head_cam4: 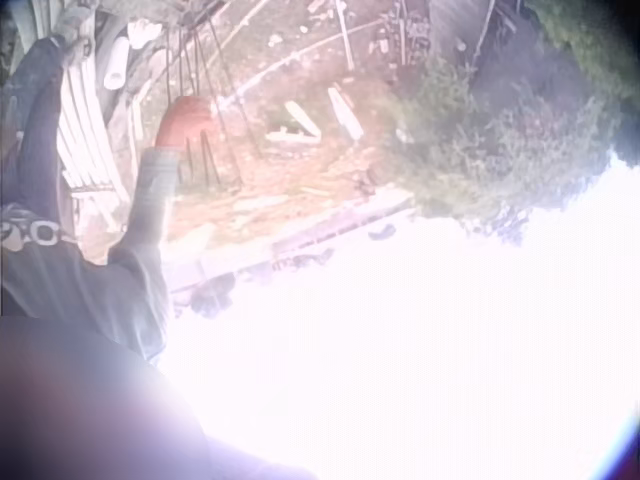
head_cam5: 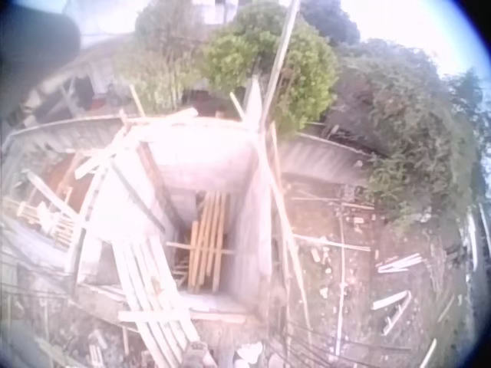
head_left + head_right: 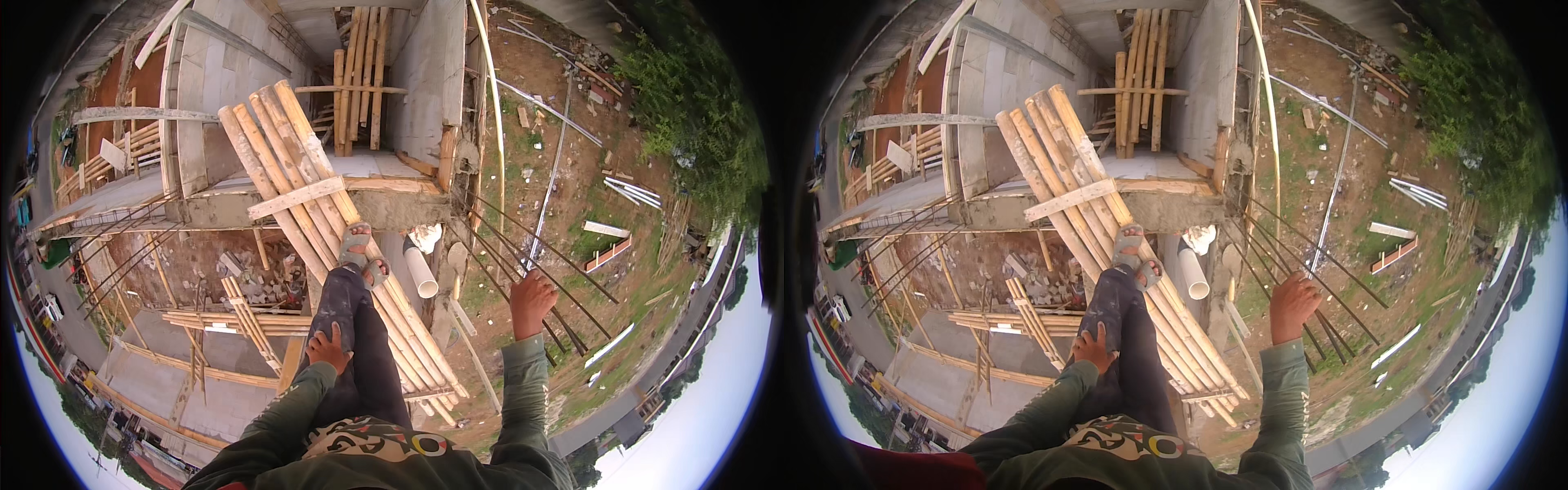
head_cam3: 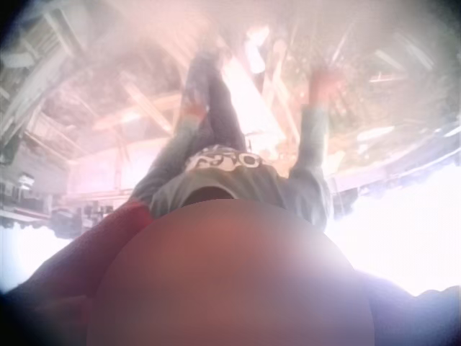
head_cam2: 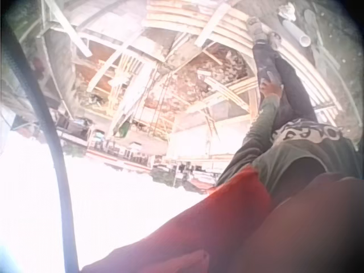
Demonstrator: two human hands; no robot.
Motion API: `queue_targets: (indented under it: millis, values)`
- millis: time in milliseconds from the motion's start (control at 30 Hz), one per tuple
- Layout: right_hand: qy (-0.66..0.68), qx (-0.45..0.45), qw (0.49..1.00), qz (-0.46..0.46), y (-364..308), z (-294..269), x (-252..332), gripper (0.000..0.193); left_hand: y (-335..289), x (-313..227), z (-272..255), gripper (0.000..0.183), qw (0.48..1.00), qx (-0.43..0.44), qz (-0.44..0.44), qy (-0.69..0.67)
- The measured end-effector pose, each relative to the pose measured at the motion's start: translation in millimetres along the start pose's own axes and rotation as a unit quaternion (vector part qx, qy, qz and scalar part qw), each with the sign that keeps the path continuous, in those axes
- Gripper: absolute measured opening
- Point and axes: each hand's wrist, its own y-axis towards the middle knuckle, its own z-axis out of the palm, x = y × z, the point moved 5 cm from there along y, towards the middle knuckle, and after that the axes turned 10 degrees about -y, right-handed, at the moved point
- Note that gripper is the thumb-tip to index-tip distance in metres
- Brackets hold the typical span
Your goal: The person lifts and stacks long bamboo poles on a construction site. They arrange the poles into a bundle and secure them with a wooden crosspiece, then lift and reposition the bundle on the scaffolding.
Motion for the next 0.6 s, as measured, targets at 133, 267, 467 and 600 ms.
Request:
queue_targets:
  millis: [133,267,467,600]
  values:
    - [0.001,-0.072,0.997,-0.034,1,14,10,0.015,-4,1,19,0.092,1.000,0.006,0.005,-0.028]
    - [0.011,-0.108,0.993,-0.048,-2,25,10,0.017,-13,3,32,0.085,0.998,0.025,0.019,-0.059]
    - [0.024,-0.097,0.992,-0.075,-1,28,6,0.020,-27,11,21,0.079,0.983,0.043,0.072,-0.164]
    - [0.006,-0.063,0.995,-0.078,5,26,8,0.016,-31,23,12,0.085,0.984,0.022,0.058,-0.166]
